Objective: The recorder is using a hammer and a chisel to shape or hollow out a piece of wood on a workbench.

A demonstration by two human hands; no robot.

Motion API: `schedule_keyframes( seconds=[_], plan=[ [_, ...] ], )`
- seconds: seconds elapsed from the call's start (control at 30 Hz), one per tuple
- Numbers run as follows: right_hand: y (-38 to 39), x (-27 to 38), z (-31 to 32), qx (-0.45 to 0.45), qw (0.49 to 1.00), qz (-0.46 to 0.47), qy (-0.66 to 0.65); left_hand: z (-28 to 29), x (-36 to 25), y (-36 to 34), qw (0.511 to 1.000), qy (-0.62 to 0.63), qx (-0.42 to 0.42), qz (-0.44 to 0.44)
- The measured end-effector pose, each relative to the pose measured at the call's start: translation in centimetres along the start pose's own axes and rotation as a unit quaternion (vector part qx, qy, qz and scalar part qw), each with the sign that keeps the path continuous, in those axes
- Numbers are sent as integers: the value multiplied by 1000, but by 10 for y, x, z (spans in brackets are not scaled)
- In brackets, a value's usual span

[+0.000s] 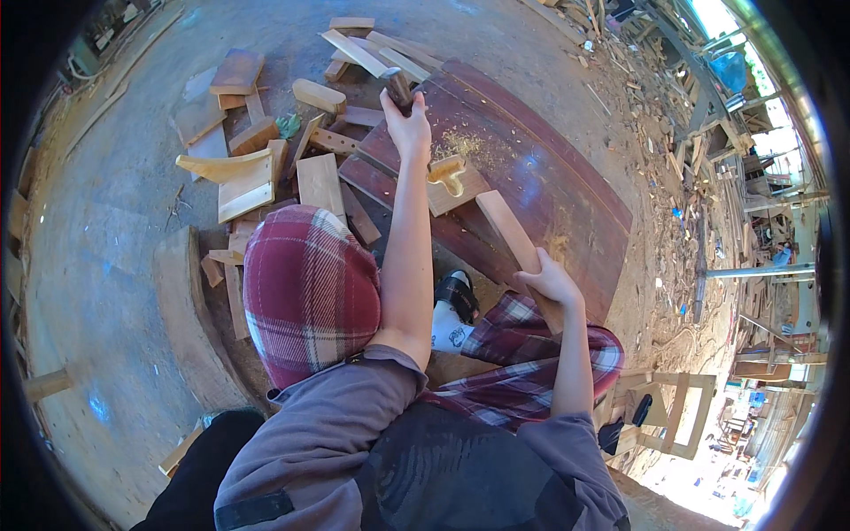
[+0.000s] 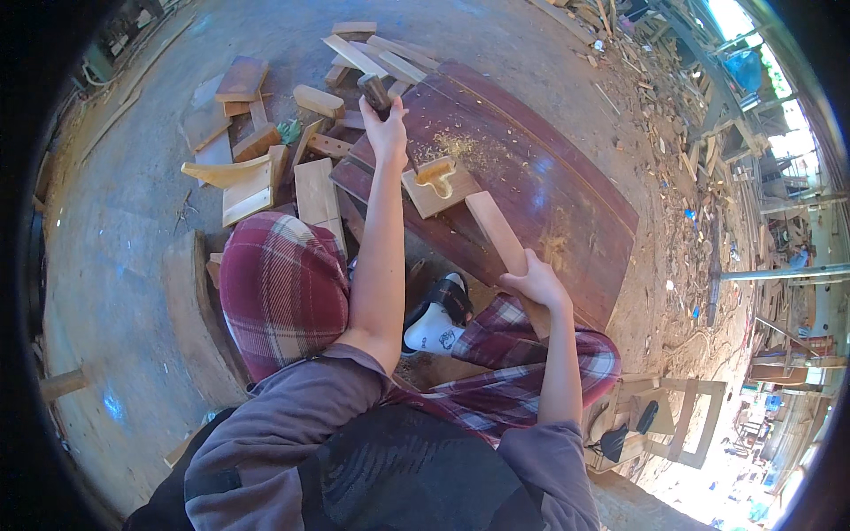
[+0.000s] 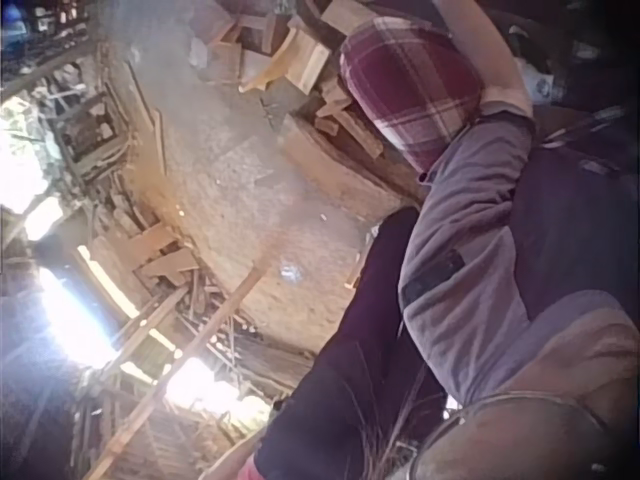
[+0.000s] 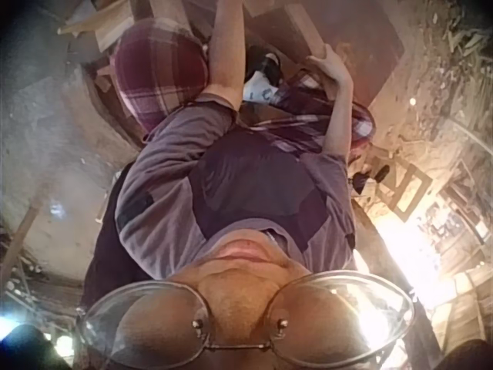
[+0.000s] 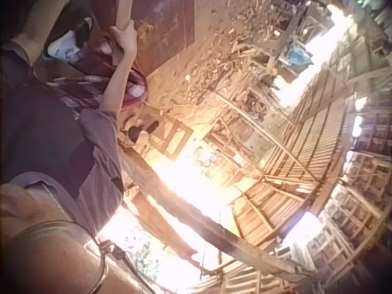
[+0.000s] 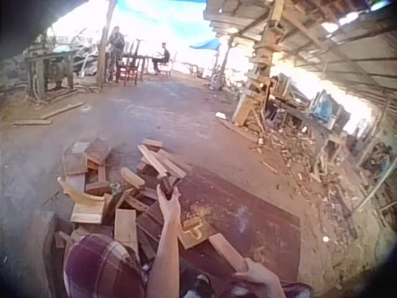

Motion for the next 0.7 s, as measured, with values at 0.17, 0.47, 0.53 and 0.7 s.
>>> schedule_keyframes(
  seconds=[0.17,0.47,0.53,0.7],
  plan=[
    [-13,3,-4,-4,999,41,11,17,4,-19,995,-28,13,-92],
    [-27,7,9,7,998,46,34,14,23,-6,995,-42,18,94],
    [-31,7,16,11,995,49,81,6,25,-4,995,-20,35,94],
    [-38,15,31,-17,997,40,68,9,30,-14,998,-49,-9,-43]
  ],
)
Point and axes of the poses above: each hand's wrist, its own y-axis away from the middle knuckle, its own z-axis out of the back of the hand, x = y × z, the point moved 7 cm from there along -y, towards the middle knuckle, and after that the axes turned 4 degrees about -x, right-handed, at the moved point
